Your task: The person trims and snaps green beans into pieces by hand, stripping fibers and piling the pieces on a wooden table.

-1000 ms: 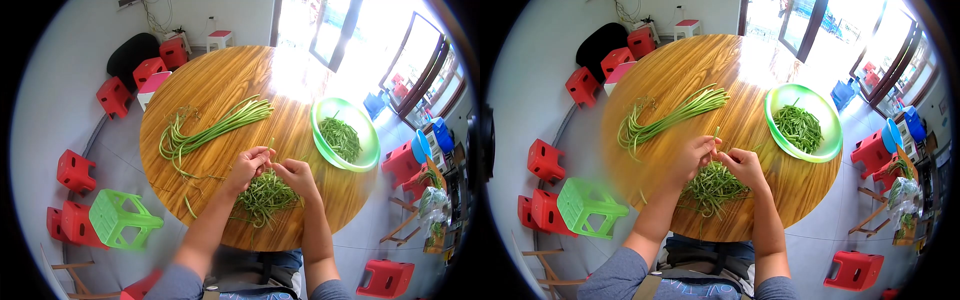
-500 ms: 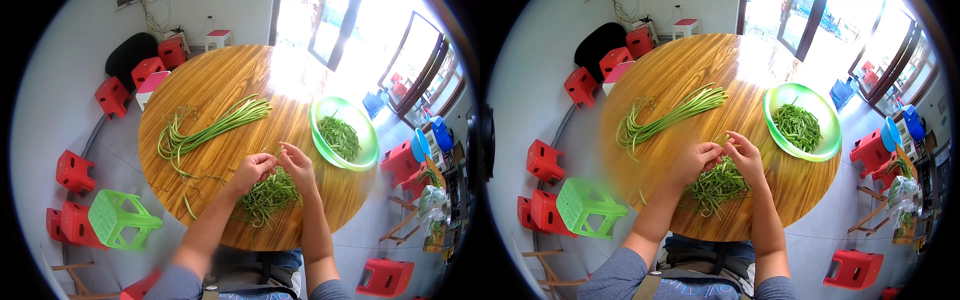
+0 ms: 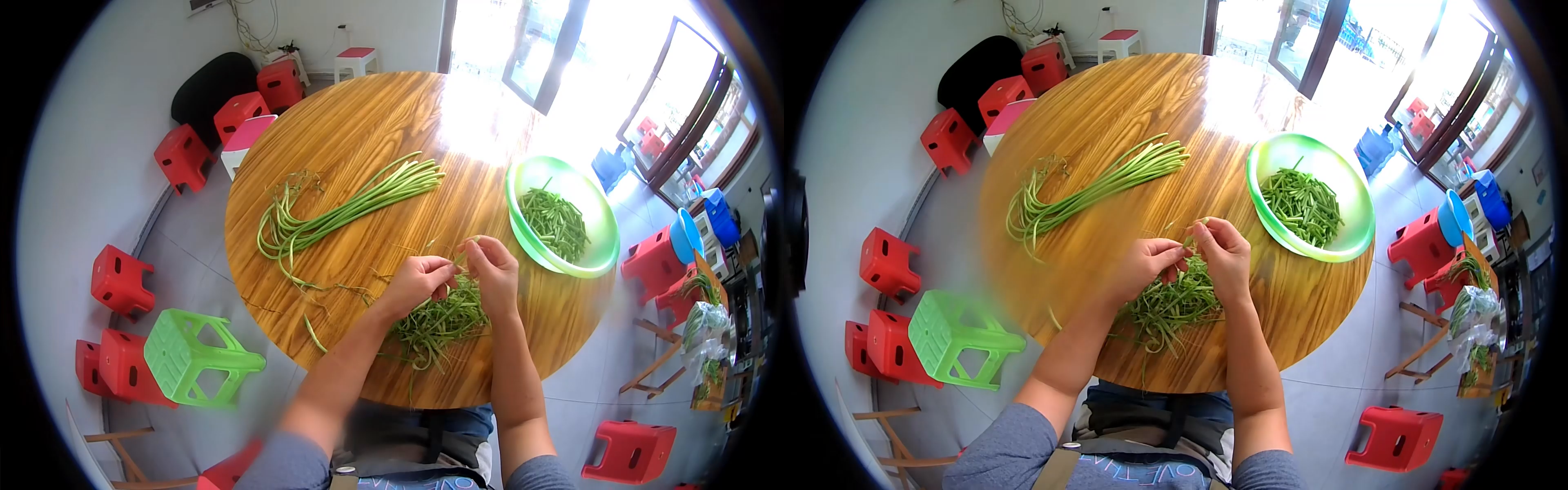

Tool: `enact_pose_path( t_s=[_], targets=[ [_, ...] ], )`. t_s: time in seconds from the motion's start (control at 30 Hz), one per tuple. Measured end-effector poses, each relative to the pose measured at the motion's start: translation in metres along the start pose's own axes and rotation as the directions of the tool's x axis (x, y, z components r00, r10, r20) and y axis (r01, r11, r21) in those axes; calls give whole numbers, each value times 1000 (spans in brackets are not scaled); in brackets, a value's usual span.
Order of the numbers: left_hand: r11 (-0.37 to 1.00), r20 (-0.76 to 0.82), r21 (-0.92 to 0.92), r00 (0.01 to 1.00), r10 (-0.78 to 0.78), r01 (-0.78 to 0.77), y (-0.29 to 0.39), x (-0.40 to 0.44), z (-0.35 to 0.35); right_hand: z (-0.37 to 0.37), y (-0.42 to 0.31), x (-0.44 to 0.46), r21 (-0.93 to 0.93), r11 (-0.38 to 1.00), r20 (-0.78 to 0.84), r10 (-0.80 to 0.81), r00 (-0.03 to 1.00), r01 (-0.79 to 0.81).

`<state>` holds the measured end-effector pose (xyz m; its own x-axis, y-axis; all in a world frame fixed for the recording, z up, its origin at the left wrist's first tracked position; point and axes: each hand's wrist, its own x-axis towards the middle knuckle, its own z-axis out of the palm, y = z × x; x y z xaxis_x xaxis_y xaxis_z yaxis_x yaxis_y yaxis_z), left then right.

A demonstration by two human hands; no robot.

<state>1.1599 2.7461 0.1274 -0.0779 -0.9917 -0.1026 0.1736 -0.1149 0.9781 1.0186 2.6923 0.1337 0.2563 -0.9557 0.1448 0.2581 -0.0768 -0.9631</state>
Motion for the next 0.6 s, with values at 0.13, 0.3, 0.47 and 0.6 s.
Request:
enact_pose_path(
  t_s=[0.13,0.3,0.47,0.6],
  targets=[
    [1000,-24,-7,1000,-7,7,-5,2,-3,-2,-1,1,-1,1000,4,19,1000,-19],
    [1000,-16,-7,999,27,-27,-9,4,1,-6,0,2,-23,1000,-1,4,1000,-4],
    [1000,15,16,1000,-22,22,-7,3,0,-7,0,2,-31,999,14,12,1000,-11],
    [1000,-97,17,995,-20,22,-11,4,2,-5,10,1,-115,987,25,-107,994,109]
  ],
)
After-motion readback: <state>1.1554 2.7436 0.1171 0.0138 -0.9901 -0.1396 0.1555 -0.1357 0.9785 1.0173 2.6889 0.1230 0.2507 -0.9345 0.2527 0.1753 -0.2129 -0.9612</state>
